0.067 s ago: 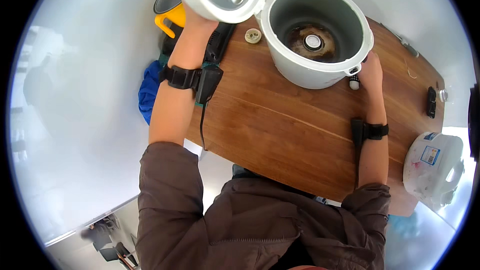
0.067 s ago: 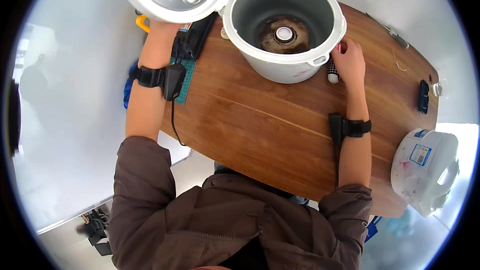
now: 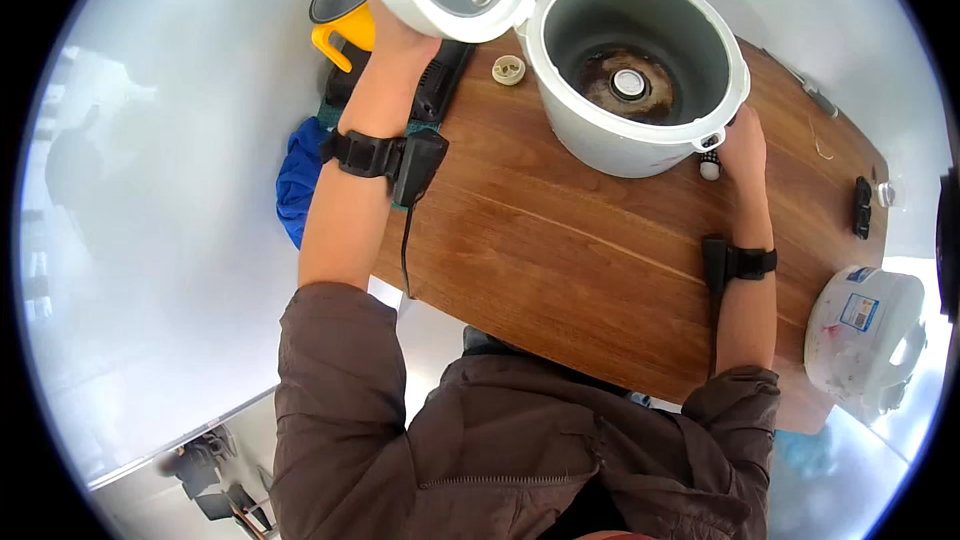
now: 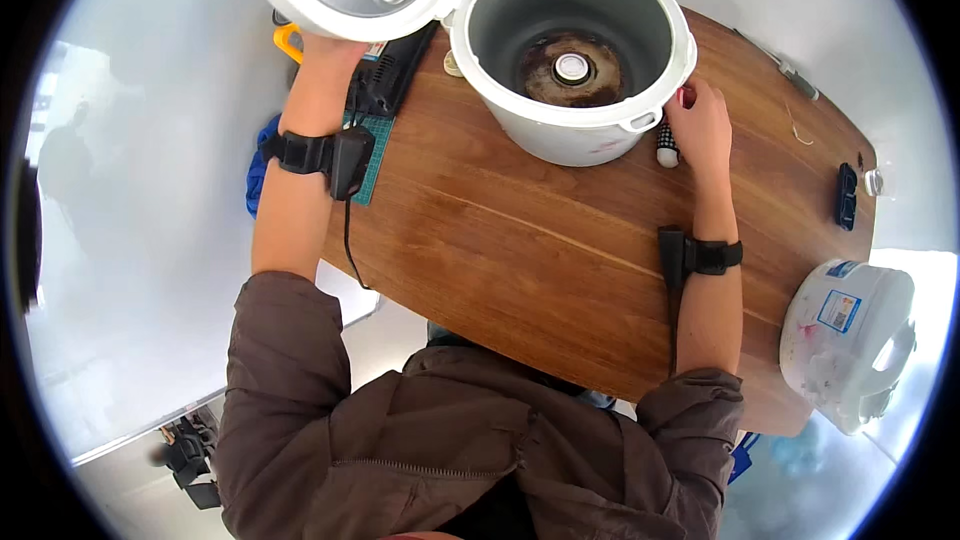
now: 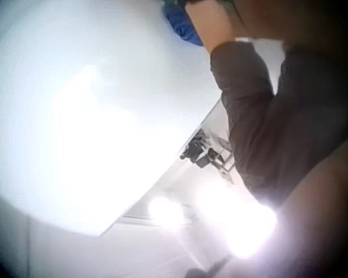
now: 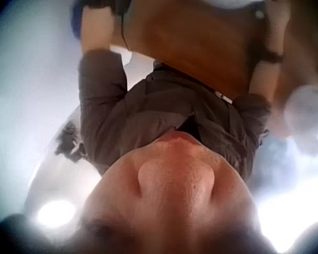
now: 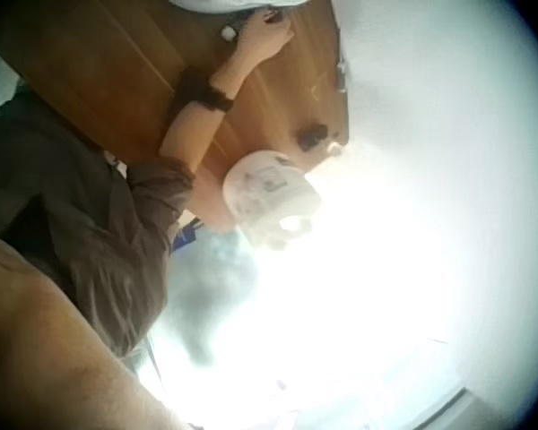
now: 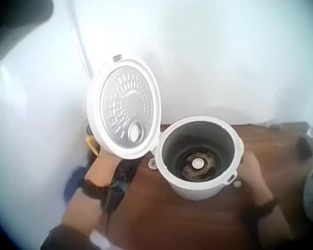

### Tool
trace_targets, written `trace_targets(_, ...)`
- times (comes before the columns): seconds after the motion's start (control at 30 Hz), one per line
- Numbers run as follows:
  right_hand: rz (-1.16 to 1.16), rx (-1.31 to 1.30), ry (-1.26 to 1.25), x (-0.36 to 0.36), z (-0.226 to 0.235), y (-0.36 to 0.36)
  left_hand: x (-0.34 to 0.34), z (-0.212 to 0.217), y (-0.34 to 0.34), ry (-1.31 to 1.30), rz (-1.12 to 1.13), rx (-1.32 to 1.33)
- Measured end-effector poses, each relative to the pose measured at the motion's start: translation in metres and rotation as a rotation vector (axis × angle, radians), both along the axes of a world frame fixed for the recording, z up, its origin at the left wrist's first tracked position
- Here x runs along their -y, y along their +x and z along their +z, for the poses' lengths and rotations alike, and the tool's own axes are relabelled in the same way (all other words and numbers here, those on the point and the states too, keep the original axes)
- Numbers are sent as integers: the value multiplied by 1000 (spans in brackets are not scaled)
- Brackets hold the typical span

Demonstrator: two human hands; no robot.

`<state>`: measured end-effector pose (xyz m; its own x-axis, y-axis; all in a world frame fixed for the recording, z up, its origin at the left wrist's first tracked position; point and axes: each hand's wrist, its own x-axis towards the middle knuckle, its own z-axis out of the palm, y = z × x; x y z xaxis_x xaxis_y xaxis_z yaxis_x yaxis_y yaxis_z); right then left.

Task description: The person repeatedly opens and closes the lid of a white rice cooker, removes and replaces the inner lid, and handles a small white cap. The person also rotates the cooker on the table and briefly lifts the inner pot.

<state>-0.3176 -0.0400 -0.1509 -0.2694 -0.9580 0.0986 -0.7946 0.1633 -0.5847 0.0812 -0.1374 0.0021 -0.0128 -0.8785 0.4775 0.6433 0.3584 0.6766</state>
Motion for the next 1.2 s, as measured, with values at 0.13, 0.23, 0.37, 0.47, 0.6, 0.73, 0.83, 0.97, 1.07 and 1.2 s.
trace_targets(0.13,-16,54,-28,0,6,6,-10,-42,11,142,381,423)
trace_targets(0.23,-35,117,4,3,9,-3,-15,-87,18,151,478,1136)
trace_targets(0.37,-60,259,-21,9,6,-7,-27,-136,24,-157,519,1528)
trace_targets(0.47,-95,320,-34,8,2,-17,-34,-127,11,-148,400,1607)
trace_targets(0.6,-148,294,-146,10,9,-25,-43,-112,8,256,285,1347)
trace_targets(0.73,-207,388,-363,3,43,-13,-59,-92,40,338,-128,621)
trace_targets(0.83,-183,505,-576,-10,80,5,-77,-73,48,316,-249,659)
trace_targets(0.97,-33,486,-779,-36,119,39,-108,-49,39,299,-342,763)
trace_targets(1.07,257,502,-789,-66,148,75,-126,-28,29,272,-457,703)
trace_targets(1.2,656,386,-637,-88,174,122,-137,0,4,240,-471,686)
